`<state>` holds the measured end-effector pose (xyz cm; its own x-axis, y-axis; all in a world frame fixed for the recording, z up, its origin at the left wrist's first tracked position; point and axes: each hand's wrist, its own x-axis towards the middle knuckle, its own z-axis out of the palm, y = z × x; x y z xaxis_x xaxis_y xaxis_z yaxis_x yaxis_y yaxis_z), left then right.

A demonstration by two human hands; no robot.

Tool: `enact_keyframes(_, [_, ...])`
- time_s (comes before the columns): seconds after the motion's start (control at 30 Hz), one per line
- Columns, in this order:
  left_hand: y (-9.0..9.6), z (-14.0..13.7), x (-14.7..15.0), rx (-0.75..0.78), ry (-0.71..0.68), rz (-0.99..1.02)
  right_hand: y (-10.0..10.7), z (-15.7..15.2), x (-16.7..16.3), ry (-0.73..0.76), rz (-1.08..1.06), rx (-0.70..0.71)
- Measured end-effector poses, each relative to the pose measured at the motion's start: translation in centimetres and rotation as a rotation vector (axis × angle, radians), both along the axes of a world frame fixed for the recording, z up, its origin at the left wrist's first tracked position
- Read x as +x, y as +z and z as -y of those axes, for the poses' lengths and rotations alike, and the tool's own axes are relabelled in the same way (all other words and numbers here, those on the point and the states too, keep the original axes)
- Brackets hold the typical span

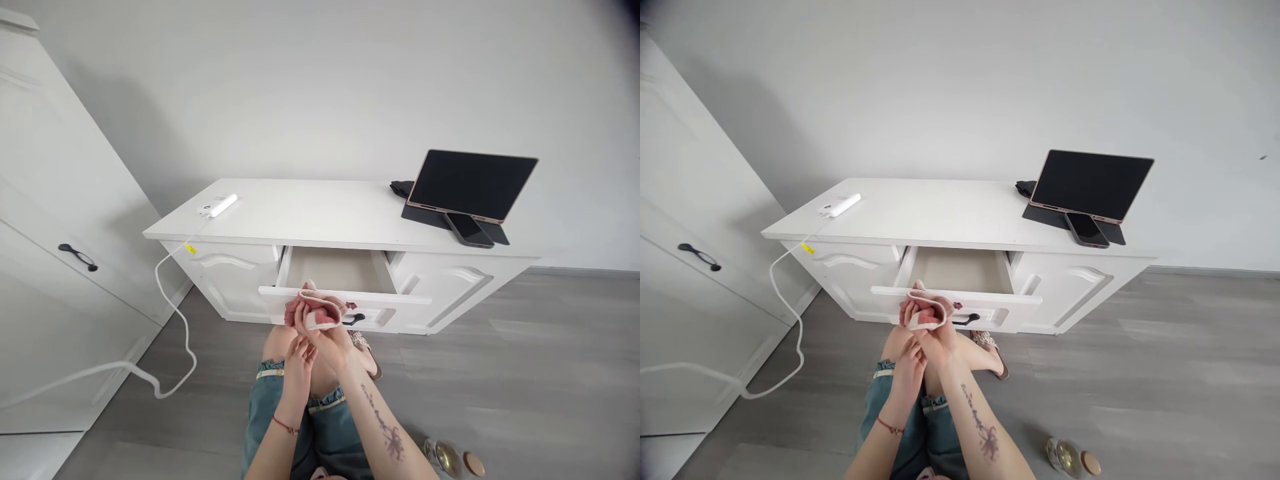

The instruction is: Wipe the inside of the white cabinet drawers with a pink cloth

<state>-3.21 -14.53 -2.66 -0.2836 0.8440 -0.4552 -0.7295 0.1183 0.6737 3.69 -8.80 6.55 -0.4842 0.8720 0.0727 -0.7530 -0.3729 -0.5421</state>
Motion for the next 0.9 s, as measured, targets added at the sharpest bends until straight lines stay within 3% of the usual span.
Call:
enact_keyframes(0.1, [1.1,-2.4,1.7,0.096,-0.189,0.045,0.2,0.3,3.2,-0.003,0.049,0.076])
enact_keyframes(0.17, [1.8,-3.6,2.6,0.151,-0.237,0.063,0.2,0.3,5.4,-0.005,0.13,0.161])
enact_keyframes(0.47, [1.9,-4.5,3.0,0.134,-0.239,0.228,0.0,-0.3,14.1,-0.081,0.564,0.37])
enact_keyframes(0.7, [1.9,-5.1,3.5,0.109,-0.183,0.144,-0.1,-0.3,19.1,-0.156,0.885,0.433])
enact_keyframes(0.8, [2.1,-5.2,3.4,0.117,-0.189,0.142,-0.7,-0.2,20.9,-0.13,0.729,0.331])
enact_keyframes(0.9, [2.2,-5.2,3.2,0.118,-0.211,0.149,-1.6,-0.1,22.8,-0.032,0.284,0.112])
